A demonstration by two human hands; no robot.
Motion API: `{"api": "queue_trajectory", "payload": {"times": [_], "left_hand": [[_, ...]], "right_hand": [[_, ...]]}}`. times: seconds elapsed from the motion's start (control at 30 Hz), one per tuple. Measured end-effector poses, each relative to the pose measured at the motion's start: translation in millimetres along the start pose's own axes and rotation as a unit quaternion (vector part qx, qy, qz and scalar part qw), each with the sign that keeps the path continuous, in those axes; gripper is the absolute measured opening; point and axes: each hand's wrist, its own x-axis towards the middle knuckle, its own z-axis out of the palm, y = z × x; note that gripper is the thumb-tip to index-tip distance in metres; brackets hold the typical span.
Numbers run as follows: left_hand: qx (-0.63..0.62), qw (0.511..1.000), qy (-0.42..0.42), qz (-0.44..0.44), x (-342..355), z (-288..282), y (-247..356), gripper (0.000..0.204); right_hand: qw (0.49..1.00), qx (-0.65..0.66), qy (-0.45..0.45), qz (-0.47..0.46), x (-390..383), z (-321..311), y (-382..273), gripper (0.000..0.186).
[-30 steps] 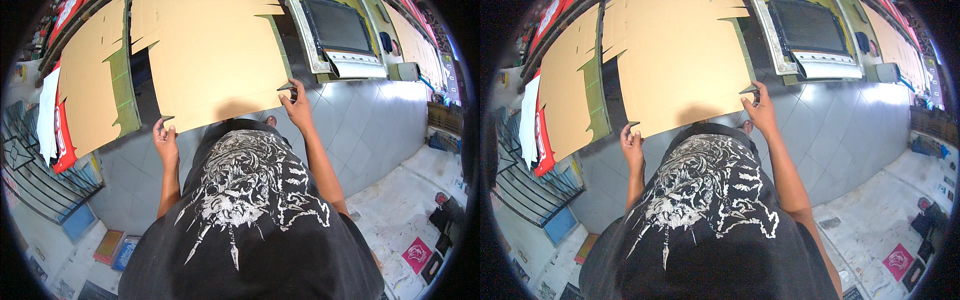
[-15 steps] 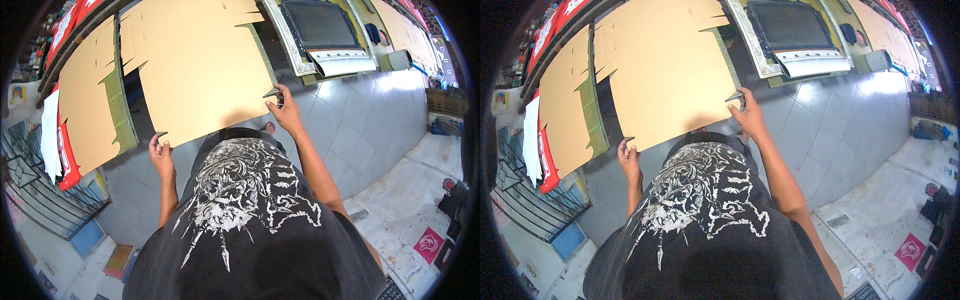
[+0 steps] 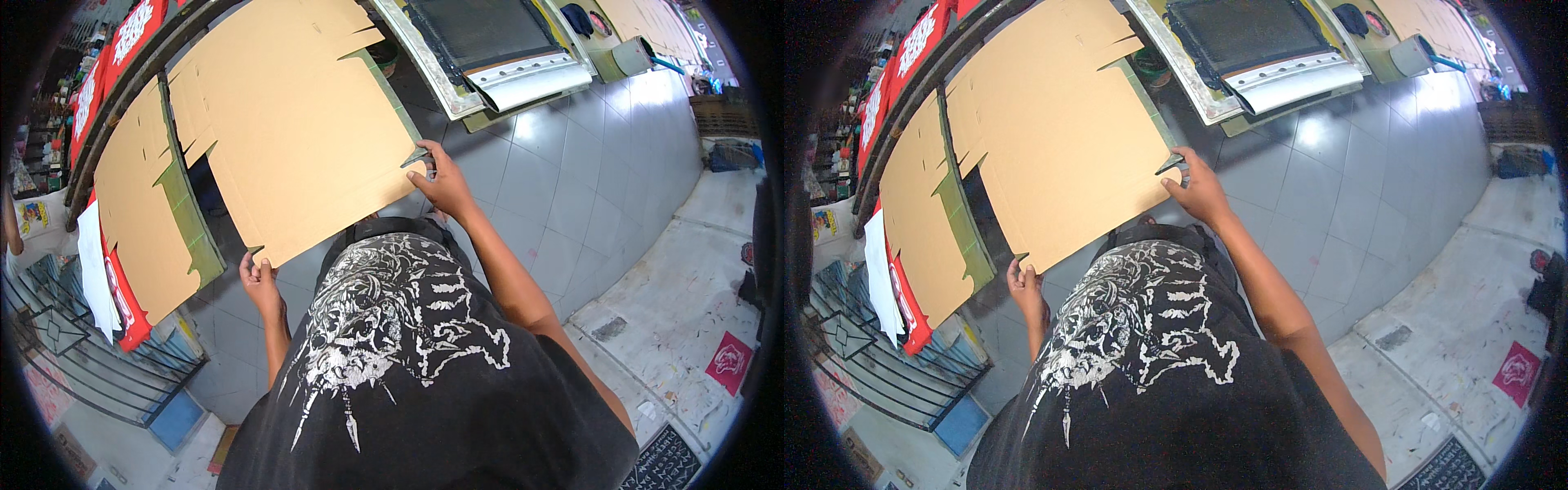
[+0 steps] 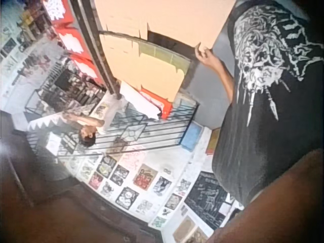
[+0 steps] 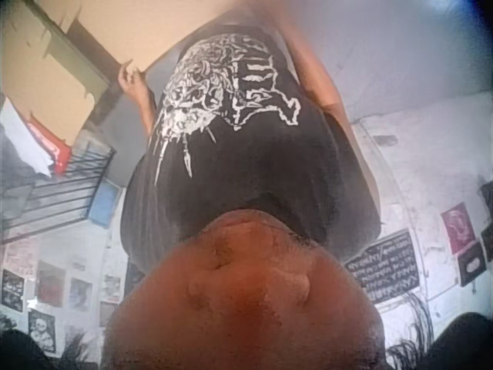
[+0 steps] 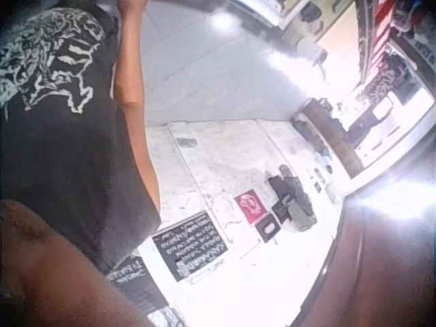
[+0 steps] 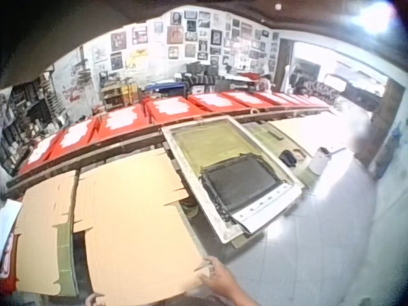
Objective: The person performs screen printing on a paper sheet using a squeegee, then folds a cardboard box.
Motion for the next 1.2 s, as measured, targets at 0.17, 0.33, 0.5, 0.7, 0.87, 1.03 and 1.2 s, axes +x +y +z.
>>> {"api": "queue_trajectory", "payload": {"times": [0.17,0.33,0.5,0.7,0.87,1.03,1.2], "left_hand": [[0.025,0.999,0.030,0.000,5.6,-5.1,-7.7,0.041],[0.265,0.937,0.112,0.197,0.6,-7.8,10.3,0.043],[0.082,0.977,-0.093,0.174,-16.2,101.7,82.1,0.046],[0.068,0.949,-0.308,0.012,-3.9,313.1,99.7,0.061],[0.121,0.958,-0.246,-0.081,10.2,419.1,87.2,0.064],[0.166,0.977,-0.129,0.037,19.2,451.0,60.7,0.050],[0.153,0.982,-0.043,0.099,10.2,477.1,61.2,0.048]], "right_hand": [[1.000,-0.025,0.001,-0.004,-1.0,-3.9,2.0,0.057],[0.993,0.006,0.116,-0.018,-33.2,-45.3,15.3,0.052],[0.913,-0.063,0.404,-0.007,-9.0,-214.0,42.7,0.031],[0.929,-0.105,0.354,0.005,116.0,-396.9,109.2,0.042],[0.966,-0.098,0.237,0.031,203.7,-437.0,163.6,0.056],[0.980,-0.119,0.162,0.000,245.1,-425.9,174.6,0.063],[0.985,0.074,0.144,0.066,262.1,-446.3,215.4,0.068]]}}
